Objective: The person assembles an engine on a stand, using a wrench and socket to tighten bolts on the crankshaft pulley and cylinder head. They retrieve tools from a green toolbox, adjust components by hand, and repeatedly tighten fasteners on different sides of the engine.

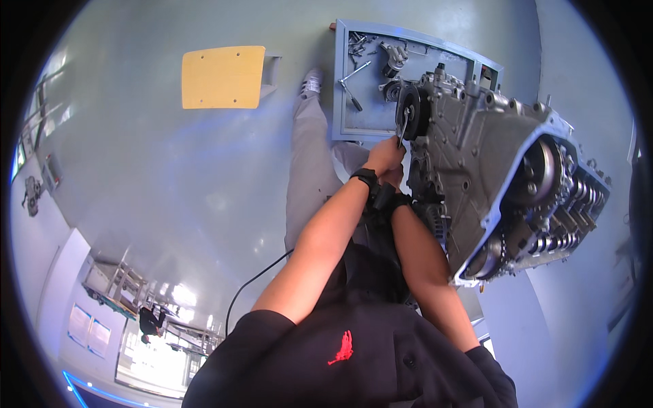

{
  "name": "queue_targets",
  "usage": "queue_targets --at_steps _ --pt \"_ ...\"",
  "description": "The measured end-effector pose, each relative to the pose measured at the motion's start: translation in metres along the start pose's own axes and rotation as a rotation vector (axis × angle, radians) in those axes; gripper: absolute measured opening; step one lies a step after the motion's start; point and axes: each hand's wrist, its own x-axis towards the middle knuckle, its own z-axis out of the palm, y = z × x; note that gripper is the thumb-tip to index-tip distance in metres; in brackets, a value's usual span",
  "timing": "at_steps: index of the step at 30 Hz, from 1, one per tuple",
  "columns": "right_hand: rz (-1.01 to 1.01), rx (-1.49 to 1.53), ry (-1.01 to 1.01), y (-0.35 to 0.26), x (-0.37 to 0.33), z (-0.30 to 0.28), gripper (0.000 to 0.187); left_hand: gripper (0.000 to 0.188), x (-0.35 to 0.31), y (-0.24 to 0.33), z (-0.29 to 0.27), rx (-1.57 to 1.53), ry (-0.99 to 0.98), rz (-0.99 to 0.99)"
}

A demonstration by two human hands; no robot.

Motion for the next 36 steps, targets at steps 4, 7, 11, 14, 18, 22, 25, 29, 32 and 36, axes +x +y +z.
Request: queue_targets --at_steps 4,7,11,14,18,22,25,29,32,36 --pt "0.071 0.086 -0.072 -0.004 -0.004 0.001 0.029 0.034 -0.013 0.003 -0.011 0.062 -0.020 0.052" --pt "0.146 0.169 -0.101 -0.012 -0.009 -0.002 0.029 0.037 -0.014 0.007 -0.021 0.127 -0.095 0.013" --pt "0.267 0.302 -0.137 -0.027 -0.013 -0.014 0.029 0.040 -0.009 0.008 -0.027 0.113 -0.195 0.025" --pt "0.318 0.350 -0.133 -0.047 -0.013 -0.022 0.029 0.040 -0.001 0.004 -0.034 0.103 -0.285 0.104" --pt "0.520 0.387 -0.093 -0.066 -0.020 -0.020 0.027 0.037 0.014 -0.016 -0.068 -0.010 -0.547 0.085" --pt "0.449 0.382 0.119 -0.069 -0.011 -0.006 0.028 0.024 0.042 -0.071 -0.150 -0.146 -0.243 -0.013" --pt "0.365 0.298 0.243 -0.067 0.004 0.003 0.032 0.019 0.060 -0.123 -0.221 -0.071 -0.089 -0.209" --pt "0.295 0.295 0.255 -0.074 0.014 0.001 0.034 0.018 0.071 -0.170 -0.296 0.061 0.071 -0.301" --pt "0.306 0.260 0.238 -0.085 0.016 -0.009 0.043 0.019 0.076 -0.179 -0.327 0.012 0.081 -0.298" --pt "0.340 0.227 0.097 -0.097 0.017 -0.026 0.055 0.023 0.076 -0.166 -0.339 -0.094 0.097 -0.302"
